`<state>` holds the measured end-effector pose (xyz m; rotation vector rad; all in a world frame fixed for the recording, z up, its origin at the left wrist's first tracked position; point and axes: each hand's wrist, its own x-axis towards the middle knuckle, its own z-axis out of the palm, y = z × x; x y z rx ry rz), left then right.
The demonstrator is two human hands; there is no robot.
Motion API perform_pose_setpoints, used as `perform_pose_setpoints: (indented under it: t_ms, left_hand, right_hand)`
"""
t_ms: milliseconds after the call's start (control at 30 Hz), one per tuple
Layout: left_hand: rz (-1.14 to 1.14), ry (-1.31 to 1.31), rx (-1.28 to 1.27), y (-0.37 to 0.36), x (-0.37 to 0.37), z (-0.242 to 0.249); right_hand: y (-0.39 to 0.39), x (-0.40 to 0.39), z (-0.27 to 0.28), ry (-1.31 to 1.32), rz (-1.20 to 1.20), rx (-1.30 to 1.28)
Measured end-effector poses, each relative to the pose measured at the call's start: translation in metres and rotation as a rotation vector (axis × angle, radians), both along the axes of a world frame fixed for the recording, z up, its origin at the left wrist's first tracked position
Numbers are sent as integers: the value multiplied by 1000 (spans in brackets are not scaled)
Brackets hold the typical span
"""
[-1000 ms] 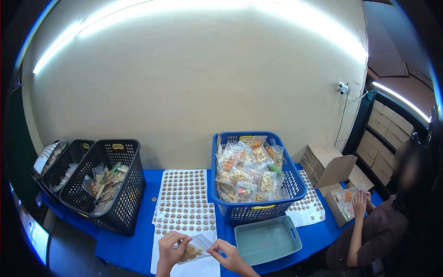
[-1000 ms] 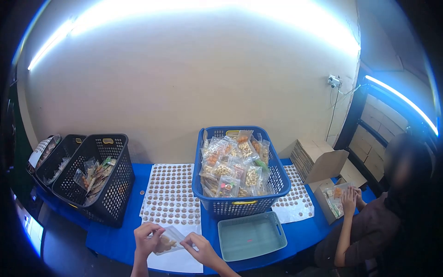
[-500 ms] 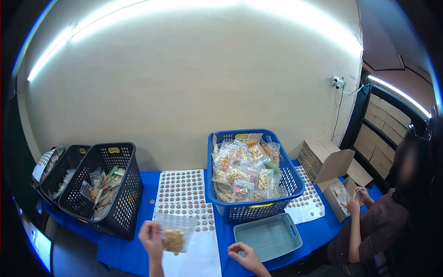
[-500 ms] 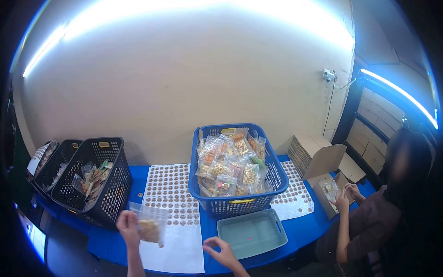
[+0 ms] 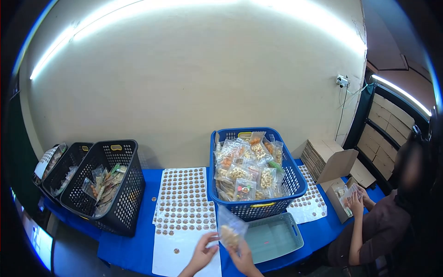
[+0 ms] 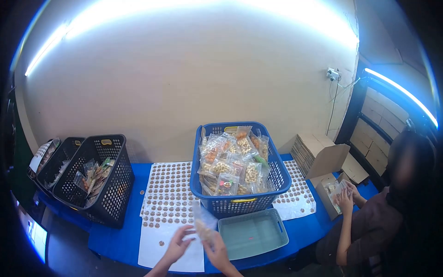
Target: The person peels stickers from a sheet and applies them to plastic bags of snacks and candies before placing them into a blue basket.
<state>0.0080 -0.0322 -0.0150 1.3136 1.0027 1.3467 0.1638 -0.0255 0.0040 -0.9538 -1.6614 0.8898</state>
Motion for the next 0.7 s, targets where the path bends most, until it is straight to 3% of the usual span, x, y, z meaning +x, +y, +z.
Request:
perform_pose_setpoints:
  t_ms: [67, 100, 200, 233, 333, 367, 467, 500, 700]
  left_hand:
    - [19, 175, -77, -14, 16, 6]
    - [58, 179, -60, -15, 19, 8]
    - [139, -33, -245, -5, 0, -11]
    - [183, -133, -236, -2, -5, -10]
    - [90, -207, -329, -7, -20, 0]
    - [57, -212, -325, -7, -19, -4]
    - [23, -185, -380, -9, -7, -12]
    - [31, -173, -376, -8, -5, -13]
    - [-35, -199, -231, -13, -2, -3]
  right_hand:
    - [-10, -10, 10, -281, 4, 204]
    - [-12, -13, 5, -266, 81, 180]
    - [-8, -3, 5, -252, 187, 190]
    - [-4, 0, -8, -280, 124, 216]
    - [5, 16, -15, -51, 132, -197]
    - [7, 16, -27, -29, 185, -193]
    - [8, 18, -71, 254, 519, -736]
    - [6, 18, -62, 352, 513, -711]
    - [33, 36, -41, 277, 227, -523]
